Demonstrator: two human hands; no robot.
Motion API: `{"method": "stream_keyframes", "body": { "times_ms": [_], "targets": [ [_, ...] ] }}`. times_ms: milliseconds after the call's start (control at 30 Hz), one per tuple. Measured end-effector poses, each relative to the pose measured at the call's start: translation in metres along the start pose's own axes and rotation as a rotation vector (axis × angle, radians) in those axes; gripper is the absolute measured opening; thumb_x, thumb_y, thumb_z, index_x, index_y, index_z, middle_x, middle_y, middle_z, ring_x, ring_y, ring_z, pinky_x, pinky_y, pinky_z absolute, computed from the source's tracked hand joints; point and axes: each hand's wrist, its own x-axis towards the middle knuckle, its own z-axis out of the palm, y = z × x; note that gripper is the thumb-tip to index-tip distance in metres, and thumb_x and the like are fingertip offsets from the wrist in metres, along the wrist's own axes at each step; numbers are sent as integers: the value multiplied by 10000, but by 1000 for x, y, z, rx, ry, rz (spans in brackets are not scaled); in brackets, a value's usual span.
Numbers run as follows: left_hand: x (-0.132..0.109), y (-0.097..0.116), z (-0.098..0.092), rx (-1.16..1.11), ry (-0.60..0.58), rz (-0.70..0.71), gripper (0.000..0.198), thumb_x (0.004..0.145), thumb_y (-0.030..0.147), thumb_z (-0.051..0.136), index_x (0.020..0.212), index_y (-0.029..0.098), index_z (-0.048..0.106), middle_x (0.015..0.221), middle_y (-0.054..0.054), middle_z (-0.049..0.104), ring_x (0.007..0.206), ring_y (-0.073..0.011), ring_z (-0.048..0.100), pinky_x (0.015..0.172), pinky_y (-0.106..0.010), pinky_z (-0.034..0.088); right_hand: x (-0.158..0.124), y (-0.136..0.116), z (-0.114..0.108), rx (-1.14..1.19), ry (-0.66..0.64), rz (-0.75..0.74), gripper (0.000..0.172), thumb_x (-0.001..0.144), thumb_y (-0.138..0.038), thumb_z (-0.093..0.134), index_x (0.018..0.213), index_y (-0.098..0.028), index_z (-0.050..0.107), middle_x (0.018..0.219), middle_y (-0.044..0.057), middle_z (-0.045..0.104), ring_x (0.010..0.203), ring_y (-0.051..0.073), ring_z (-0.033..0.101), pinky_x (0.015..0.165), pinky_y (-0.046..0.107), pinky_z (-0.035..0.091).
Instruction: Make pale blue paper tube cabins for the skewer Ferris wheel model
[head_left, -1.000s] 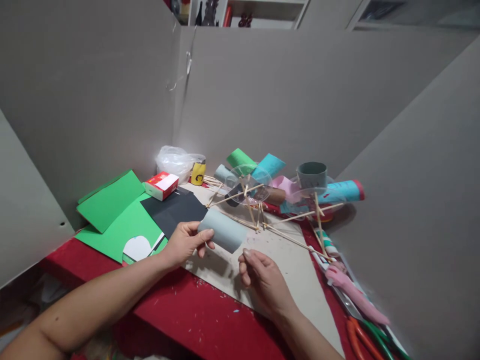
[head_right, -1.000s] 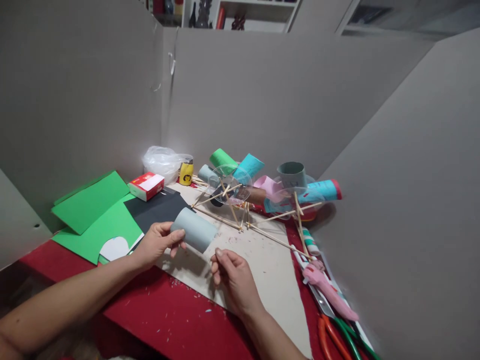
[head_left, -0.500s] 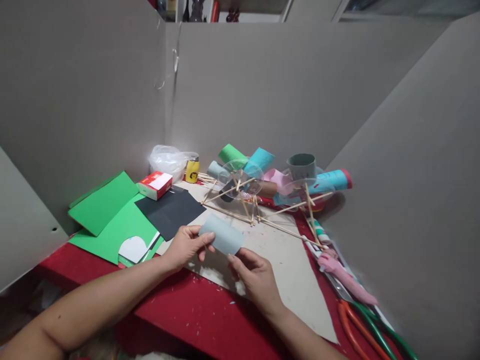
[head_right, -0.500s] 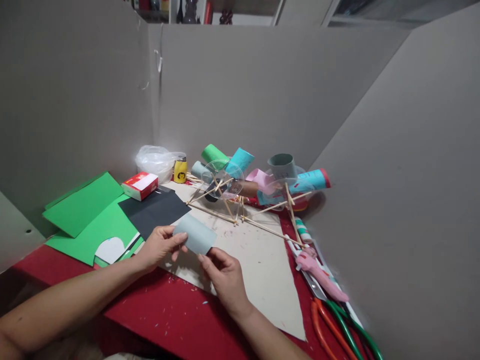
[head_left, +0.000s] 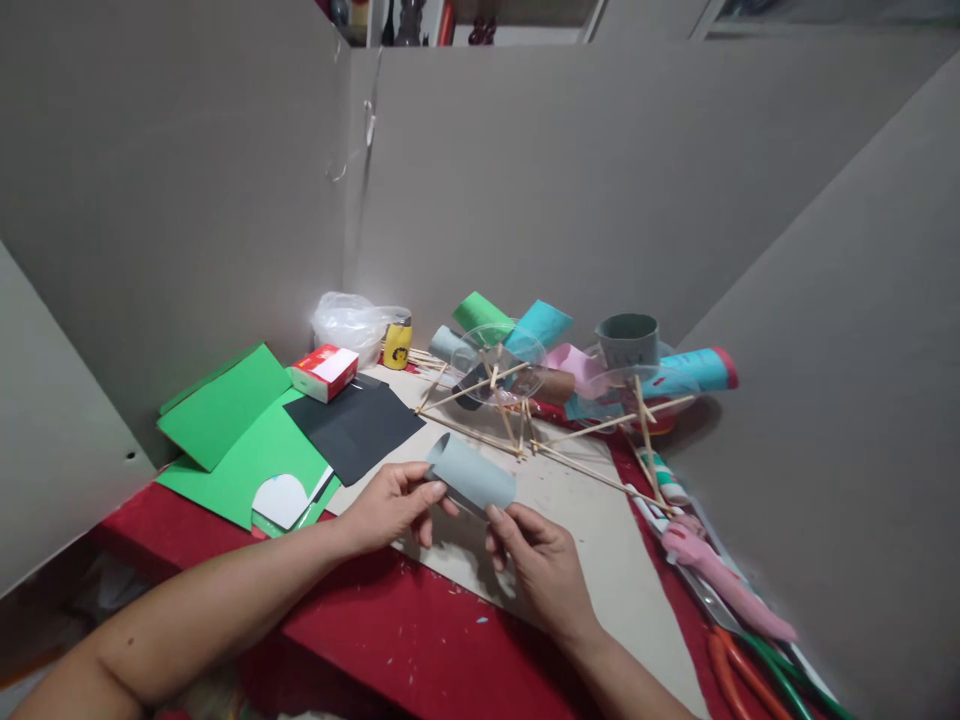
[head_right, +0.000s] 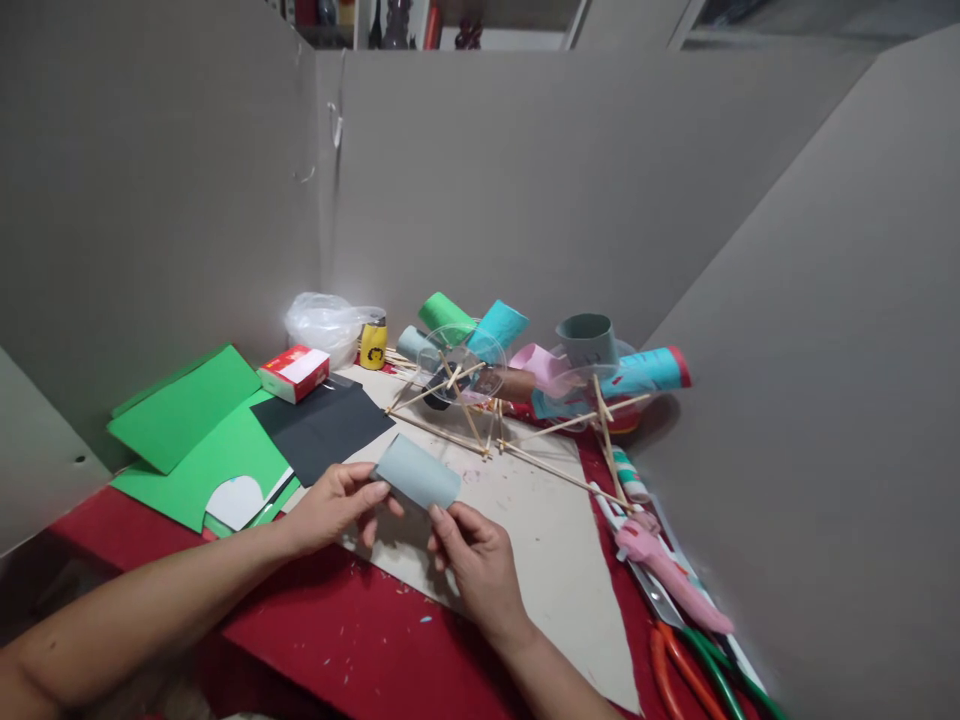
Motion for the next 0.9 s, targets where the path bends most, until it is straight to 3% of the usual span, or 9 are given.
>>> {"method": "stream_keyframes", "body": {
  "times_ms": [67,300,633,900],
  "targets": [
    [-2,3,0,21,-18,5,471,843,572,547,847,107,628,633,-26,653,397,-60,529,406,-155,352,1,3,0,15,-17,12,442,829,-536,612,574,-179,561,505,-1,555,424,103,469,453,230,361],
    [0,1,-5,68,-19,-22,528,816,641,516,846,117,562,779,-87,704,393,-73,550,401,-177,389,5,3,3,101,-62,55,414,788,-542,656,626,-172,568,528,-13,559,409,82,455,422,207,320],
    [-1,8,-7,77,6,-66,400,826,515,558,954,136,558,900,-111,723,448,-110,623,426,-177,372,7,-4,4,171,-109,9,421,772,-551,658,618,-170,565,516,-25,555,397,76,445,421,205,317],
    [-1,5,-2,111,101,22,471,821,576,570,804,106,607,764,-93,713,434,-107,596,461,-212,455,11,-2,5,222,-107,4,377,754,-533,663,702,-164,602,519,-27,570,382,70,440,406,196,305]
  ]
}}
